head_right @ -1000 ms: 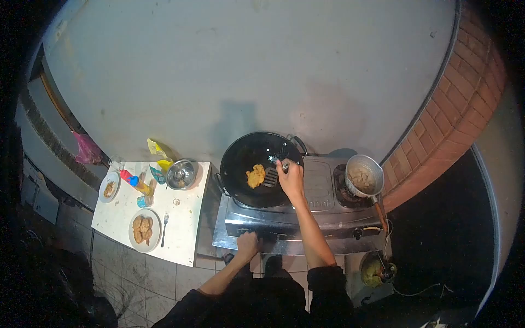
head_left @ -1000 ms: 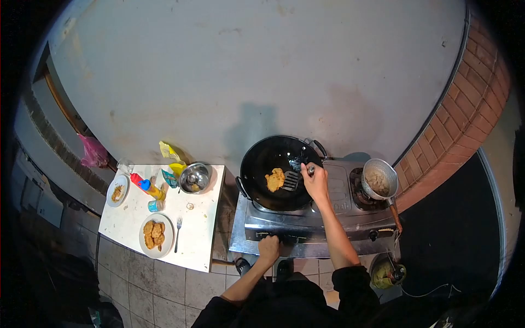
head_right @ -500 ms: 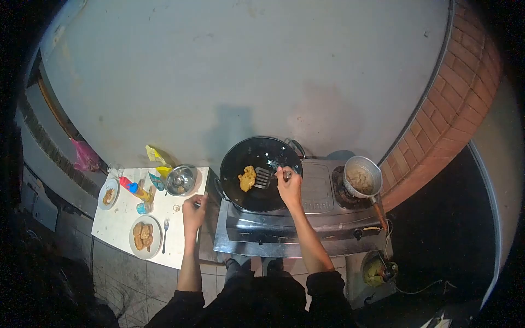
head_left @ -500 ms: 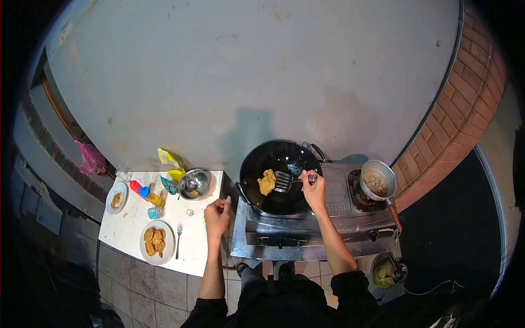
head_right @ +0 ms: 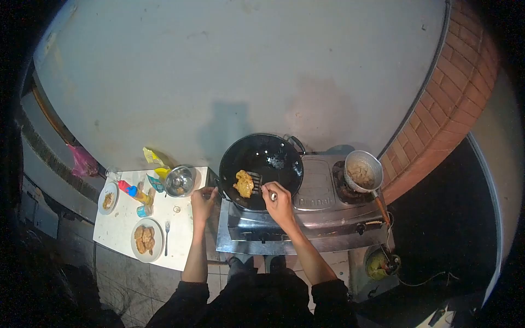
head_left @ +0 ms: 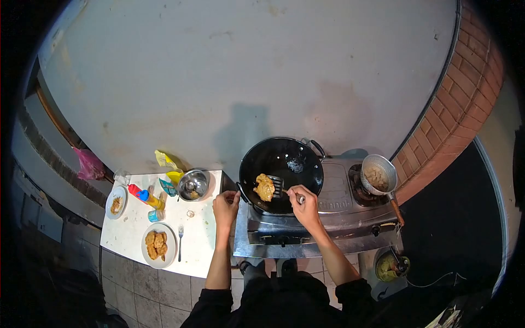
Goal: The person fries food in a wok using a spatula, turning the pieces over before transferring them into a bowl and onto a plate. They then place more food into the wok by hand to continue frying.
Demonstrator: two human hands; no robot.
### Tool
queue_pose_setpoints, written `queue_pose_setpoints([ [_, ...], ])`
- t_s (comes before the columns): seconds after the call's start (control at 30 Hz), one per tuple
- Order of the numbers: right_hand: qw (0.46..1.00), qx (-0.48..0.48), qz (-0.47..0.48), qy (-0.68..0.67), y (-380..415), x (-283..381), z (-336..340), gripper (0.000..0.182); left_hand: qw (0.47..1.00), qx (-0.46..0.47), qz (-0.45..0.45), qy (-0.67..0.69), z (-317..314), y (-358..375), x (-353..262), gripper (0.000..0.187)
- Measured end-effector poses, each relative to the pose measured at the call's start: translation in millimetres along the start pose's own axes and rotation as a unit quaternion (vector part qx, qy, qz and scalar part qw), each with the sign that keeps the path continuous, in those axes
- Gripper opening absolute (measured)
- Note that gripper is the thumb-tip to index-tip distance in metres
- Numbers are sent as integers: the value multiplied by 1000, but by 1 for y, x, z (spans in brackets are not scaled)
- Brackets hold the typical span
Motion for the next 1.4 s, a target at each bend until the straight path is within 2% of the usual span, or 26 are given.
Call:
queue_pose_setpoints([
  [0.43, 994, 48, 98, 25, 40, 19, -10, 7, 1000, -5, 27, -11, -8, -3, 5, 20],
  [0.73, 992, 94, 78, 31, 57, 15, -15, 15, 998, -26, 39, -38, -9, 3, 2, 24],
  [0.87, 993, 91, 73, 24, 60, 16, -16, 10, 998, -23, 43, -27, -8, 3, 1, 24],
  [1.07, 991, 108, 63, 37, 65, 14, -15, 16, 998, -24, 40, -42, -8, 1, 0, 23],
  [1.17, 991, 115, 62, 38, 63, 15, -15, 16, 996, 22, 75, -39, -10, 1, 1, 26],
  [1.23, 991, 116, 66, 34, 63, 15, -14, 16, 998, -18, 47, -42, -10, 0, 2, 22],
  [1.4, 991, 111, 68, 28, 59, 15, -13, 15, 997, -16, 58, -44, -12, 1, 4, 23],
])
Point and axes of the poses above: each hand's wrist, its own y-axis away from the middle knuckle, its own z-axis out of the back of the hand, x = y × z, the point moved 5 cm from there along -y, towards the middle knuckle, and after that the axes turned 15 degrees about -y, right-handed, at the moved point
